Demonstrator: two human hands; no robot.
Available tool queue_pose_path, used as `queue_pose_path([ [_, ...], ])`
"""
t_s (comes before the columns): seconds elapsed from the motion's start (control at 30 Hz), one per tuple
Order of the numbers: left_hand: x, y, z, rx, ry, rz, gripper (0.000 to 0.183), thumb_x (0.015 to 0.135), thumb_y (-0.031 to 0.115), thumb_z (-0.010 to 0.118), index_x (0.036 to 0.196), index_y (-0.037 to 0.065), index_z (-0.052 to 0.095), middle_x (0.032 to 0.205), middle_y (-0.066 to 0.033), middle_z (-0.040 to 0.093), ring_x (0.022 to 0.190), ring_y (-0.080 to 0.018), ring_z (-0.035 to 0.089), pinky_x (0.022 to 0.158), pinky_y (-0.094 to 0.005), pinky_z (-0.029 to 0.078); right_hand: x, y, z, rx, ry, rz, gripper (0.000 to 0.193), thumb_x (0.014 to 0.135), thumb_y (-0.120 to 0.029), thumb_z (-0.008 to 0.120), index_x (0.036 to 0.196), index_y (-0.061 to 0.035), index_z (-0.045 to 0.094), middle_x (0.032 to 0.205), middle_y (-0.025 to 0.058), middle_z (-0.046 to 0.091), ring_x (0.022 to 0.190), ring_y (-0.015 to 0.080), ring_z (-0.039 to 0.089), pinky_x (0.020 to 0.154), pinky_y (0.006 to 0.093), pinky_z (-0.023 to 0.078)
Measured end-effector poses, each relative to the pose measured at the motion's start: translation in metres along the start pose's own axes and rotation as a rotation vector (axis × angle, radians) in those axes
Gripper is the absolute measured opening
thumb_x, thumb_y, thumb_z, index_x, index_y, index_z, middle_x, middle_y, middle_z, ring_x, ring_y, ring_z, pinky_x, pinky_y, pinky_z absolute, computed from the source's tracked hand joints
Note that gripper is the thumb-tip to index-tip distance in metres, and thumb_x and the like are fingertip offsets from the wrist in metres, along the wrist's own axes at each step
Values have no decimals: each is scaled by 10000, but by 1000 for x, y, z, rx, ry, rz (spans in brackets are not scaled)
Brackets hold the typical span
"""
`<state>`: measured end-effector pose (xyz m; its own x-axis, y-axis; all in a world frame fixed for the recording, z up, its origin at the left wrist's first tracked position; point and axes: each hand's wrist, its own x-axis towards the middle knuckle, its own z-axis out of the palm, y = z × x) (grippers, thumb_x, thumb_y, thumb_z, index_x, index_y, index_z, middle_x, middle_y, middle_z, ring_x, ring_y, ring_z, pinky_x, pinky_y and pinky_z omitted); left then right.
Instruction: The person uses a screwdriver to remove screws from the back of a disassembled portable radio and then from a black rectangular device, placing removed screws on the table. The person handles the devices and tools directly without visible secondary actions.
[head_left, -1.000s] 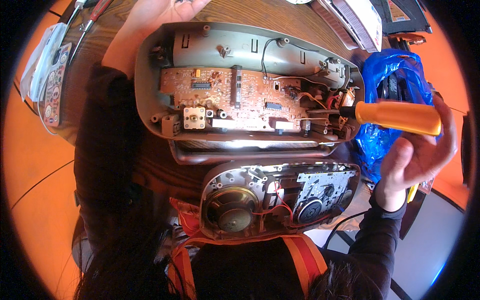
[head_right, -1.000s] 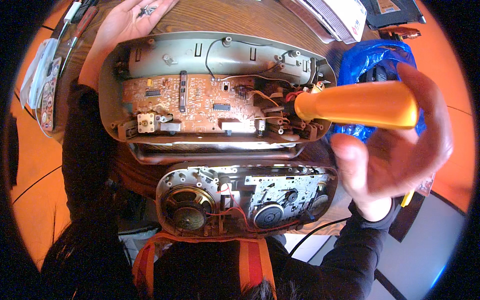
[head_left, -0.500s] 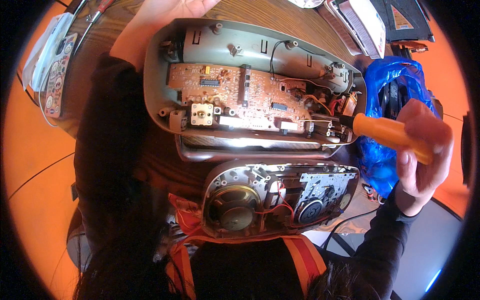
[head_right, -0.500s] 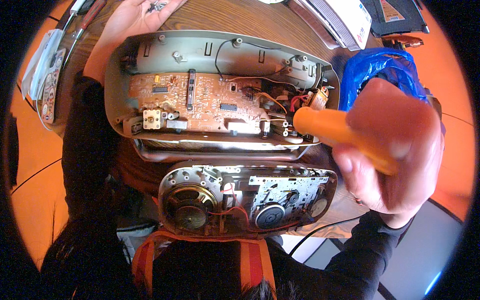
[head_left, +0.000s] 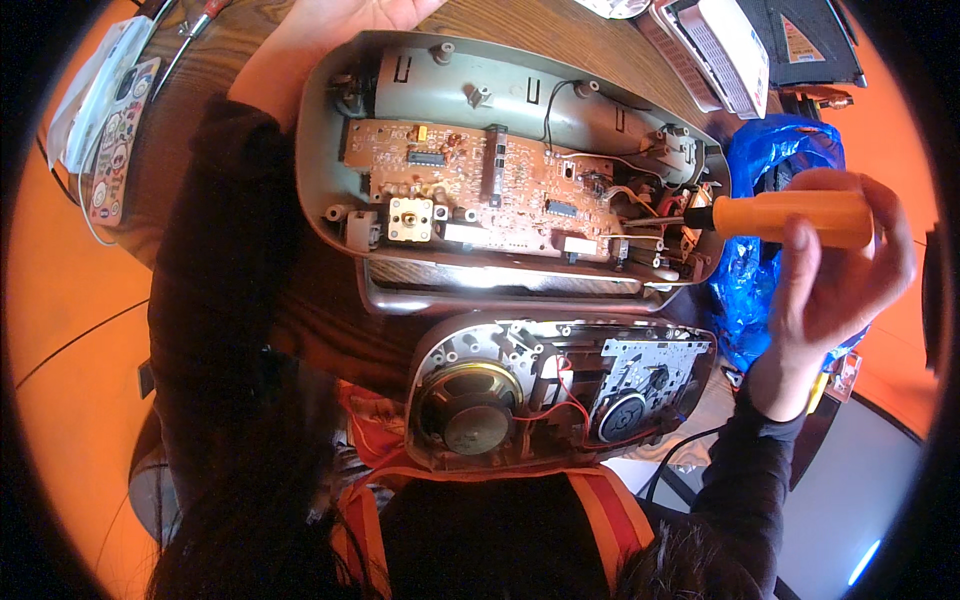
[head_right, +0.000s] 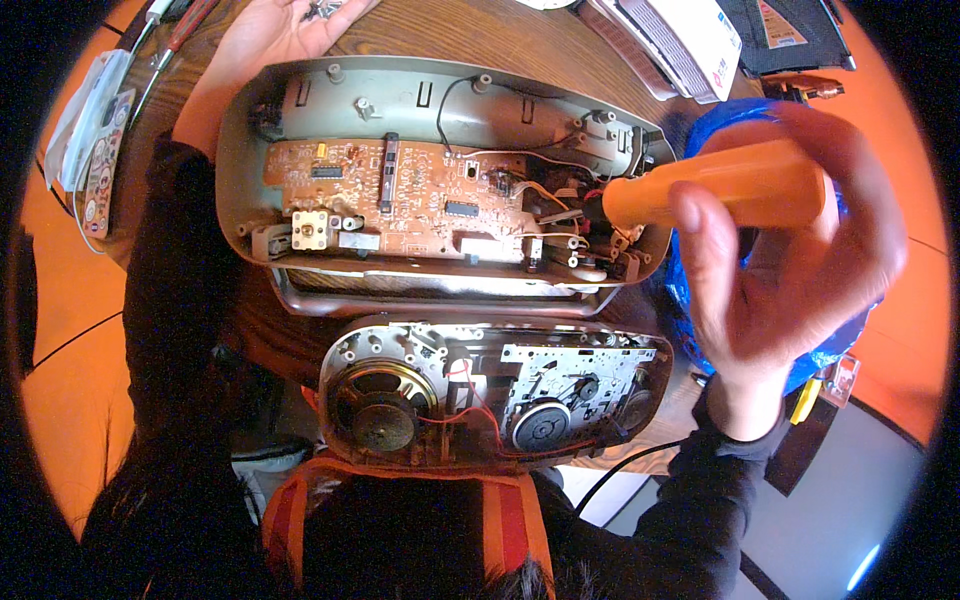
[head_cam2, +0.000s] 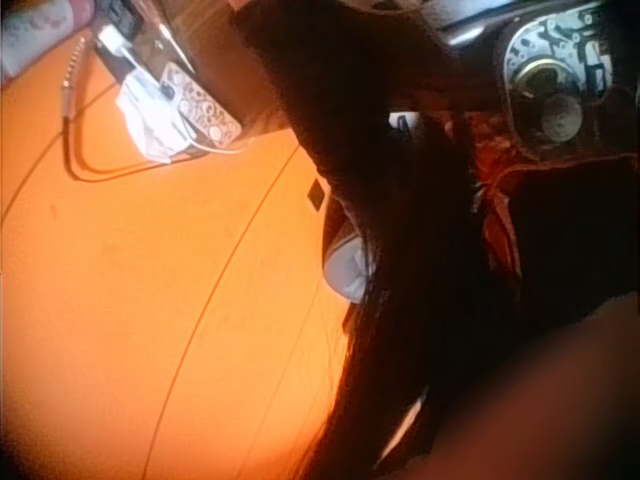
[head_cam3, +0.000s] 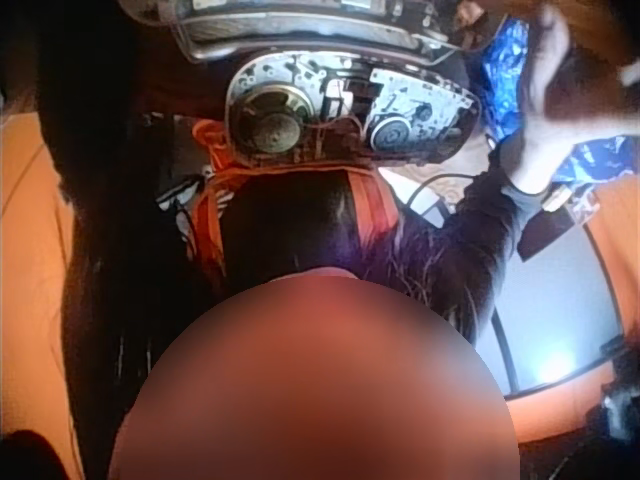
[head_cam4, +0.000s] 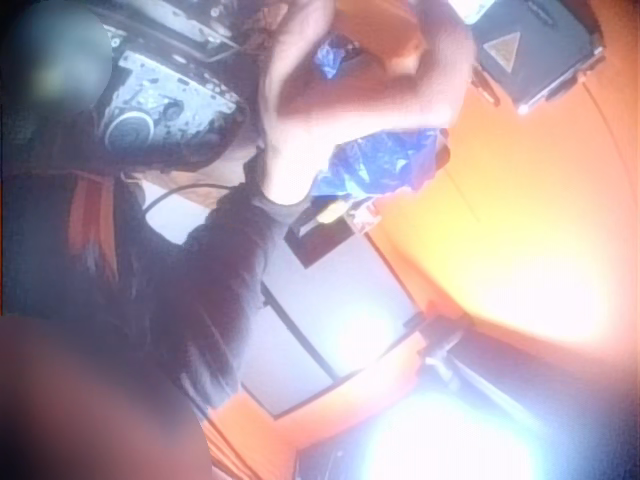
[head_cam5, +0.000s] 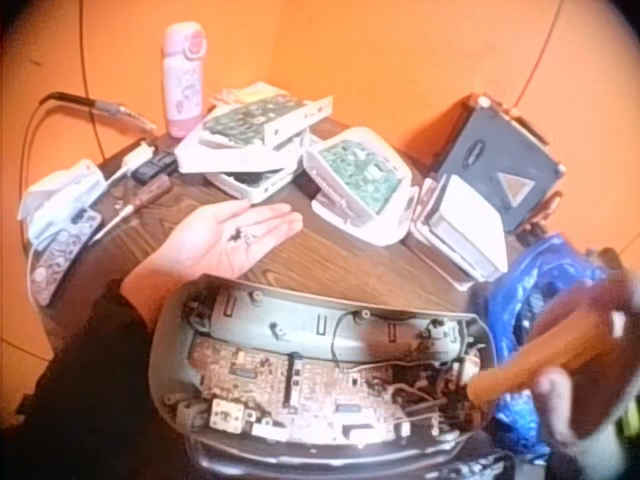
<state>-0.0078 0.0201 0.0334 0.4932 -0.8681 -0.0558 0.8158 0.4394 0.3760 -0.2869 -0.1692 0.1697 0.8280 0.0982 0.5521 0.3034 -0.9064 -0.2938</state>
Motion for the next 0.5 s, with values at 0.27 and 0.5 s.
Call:
queue_pose_path([
  [0.27, 3, 1, -3, 9, 7, 4, 443, 969, 171, 297, 1276, -149, 304, 1336, -292, 347, 1270, -353, 358, 1081, -379, 318, -21, -4, 13, 432, 129, 110, 471, 898, -141, 551, 1282, -208, 286, 1000, 315, 562, 822, 340, 633, 683, 386, 540],
  [0.5, 1, 3, -2, 4, 5, -8, 446, 975, 181, 286, 1276, -147, 307, 1331, -289, 354, 1264, -352, 366, 1077, -378, 326, -16, -5, 3, 245, 40, 42, 464, 896, -154, 553, 1289, -212, 312, 1137, 331, 489, 912, 362, 613, 729, 426, 546],
])
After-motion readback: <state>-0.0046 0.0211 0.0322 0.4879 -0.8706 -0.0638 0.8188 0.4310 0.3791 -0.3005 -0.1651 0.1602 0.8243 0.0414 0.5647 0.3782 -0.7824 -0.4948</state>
